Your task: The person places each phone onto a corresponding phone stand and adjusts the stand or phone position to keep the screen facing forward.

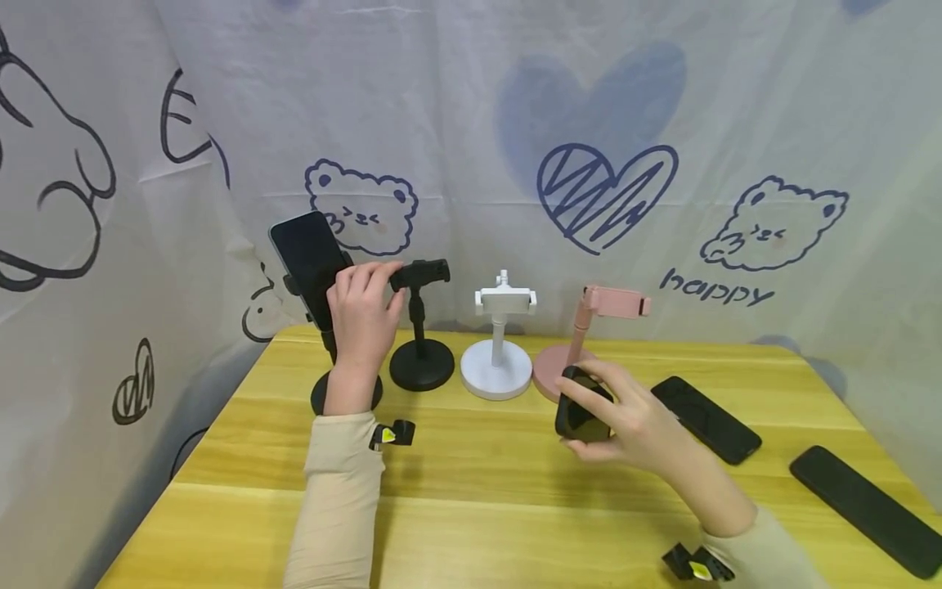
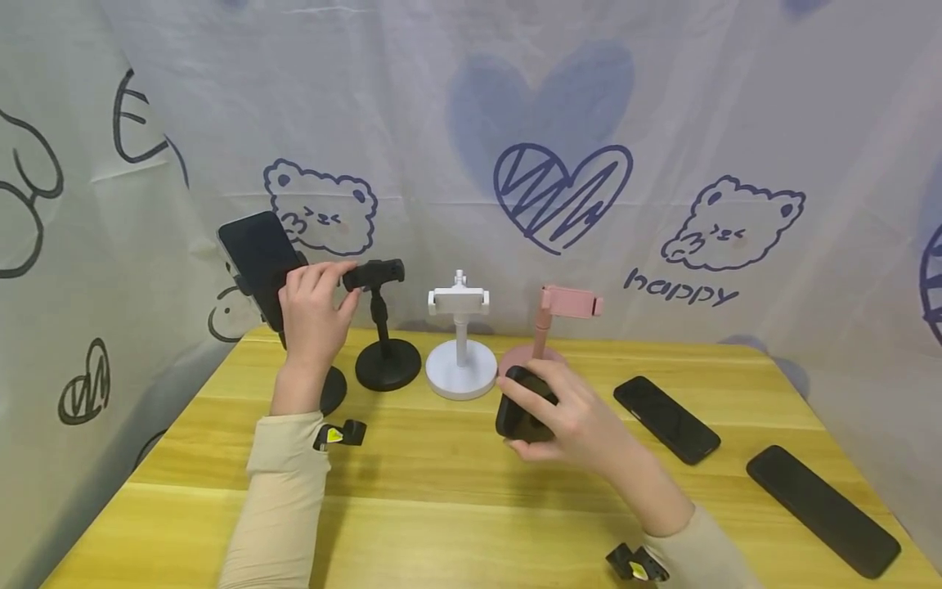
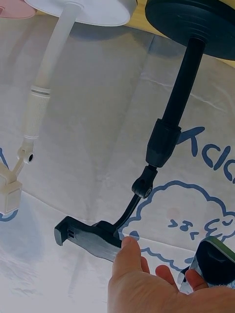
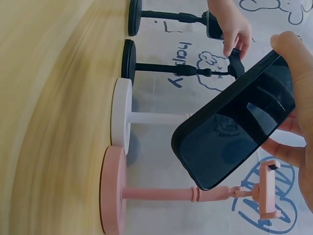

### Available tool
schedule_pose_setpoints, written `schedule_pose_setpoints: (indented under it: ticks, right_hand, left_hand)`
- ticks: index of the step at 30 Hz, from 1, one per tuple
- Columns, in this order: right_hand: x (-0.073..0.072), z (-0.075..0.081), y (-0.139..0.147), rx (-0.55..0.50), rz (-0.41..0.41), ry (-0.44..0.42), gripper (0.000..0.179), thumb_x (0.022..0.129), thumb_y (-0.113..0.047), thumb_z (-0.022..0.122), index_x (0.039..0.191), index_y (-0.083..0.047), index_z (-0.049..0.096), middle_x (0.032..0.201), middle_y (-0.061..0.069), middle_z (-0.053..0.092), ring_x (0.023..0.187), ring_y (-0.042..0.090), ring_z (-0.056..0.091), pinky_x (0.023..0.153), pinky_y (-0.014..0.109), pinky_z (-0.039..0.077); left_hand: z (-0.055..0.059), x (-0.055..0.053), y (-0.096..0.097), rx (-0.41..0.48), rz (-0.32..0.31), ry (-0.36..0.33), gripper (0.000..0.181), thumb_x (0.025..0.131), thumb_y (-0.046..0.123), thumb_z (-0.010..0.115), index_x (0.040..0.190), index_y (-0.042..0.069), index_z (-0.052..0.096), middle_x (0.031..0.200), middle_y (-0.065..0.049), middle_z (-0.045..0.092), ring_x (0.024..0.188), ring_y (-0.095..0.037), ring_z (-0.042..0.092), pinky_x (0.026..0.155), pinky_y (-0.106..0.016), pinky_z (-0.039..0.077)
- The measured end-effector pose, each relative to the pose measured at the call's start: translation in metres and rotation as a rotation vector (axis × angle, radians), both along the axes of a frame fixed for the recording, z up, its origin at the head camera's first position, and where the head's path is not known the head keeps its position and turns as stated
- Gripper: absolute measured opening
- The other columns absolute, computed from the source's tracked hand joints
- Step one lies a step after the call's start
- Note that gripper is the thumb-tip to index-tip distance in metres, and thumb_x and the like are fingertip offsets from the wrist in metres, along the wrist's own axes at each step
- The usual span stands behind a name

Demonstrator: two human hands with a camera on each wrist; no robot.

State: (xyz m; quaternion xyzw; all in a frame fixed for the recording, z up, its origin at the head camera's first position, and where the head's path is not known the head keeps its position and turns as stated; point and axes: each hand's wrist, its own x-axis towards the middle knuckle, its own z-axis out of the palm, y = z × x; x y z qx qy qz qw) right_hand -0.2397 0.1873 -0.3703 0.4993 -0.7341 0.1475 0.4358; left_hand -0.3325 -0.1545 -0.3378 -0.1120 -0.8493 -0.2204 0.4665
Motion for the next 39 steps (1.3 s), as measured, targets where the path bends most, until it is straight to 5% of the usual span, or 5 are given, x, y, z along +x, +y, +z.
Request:
schedule_pose_setpoints:
  ticks: [5, 39]
  right_hand:
    - [-0.001, 0.001, -0.005, -0.005, 0.001, 0.002, 0.053, 0.088, -0.046, 0.061, 0.121, -0.005, 0.066, 0.117, 0.024, 0.061, 0.102, 0.031, 0.061, 0.083, 0.039, 0.054]
    - [-0.01, 0.005, -0.022, -0.015, 0.064, 0.002, 0.052, 0.087, -0.045, 0.061, 0.121, -0.005, 0.066, 0.118, 0.023, 0.06, 0.102, 0.029, 0.059, 0.072, 0.038, 0.056]
  left_hand:
    - [0.0, 0.0, 0.0, -0.001, -0.003, -0.006, 0.029, 0.09, 0.019, 0.069, 0.119, 0.015, 0.067, 0.116, -0.01, 0.064, 0.11, -0.033, 0.05, 0.094, -0.052, 0.039]
    - [0.0, 0.001, -0.001, -0.012, 0.003, -0.014, 0.029, 0.09, 0.019, 0.07, 0.119, 0.015, 0.067, 0.116, -0.01, 0.064, 0.11, -0.032, 0.05, 0.095, -0.053, 0.039]
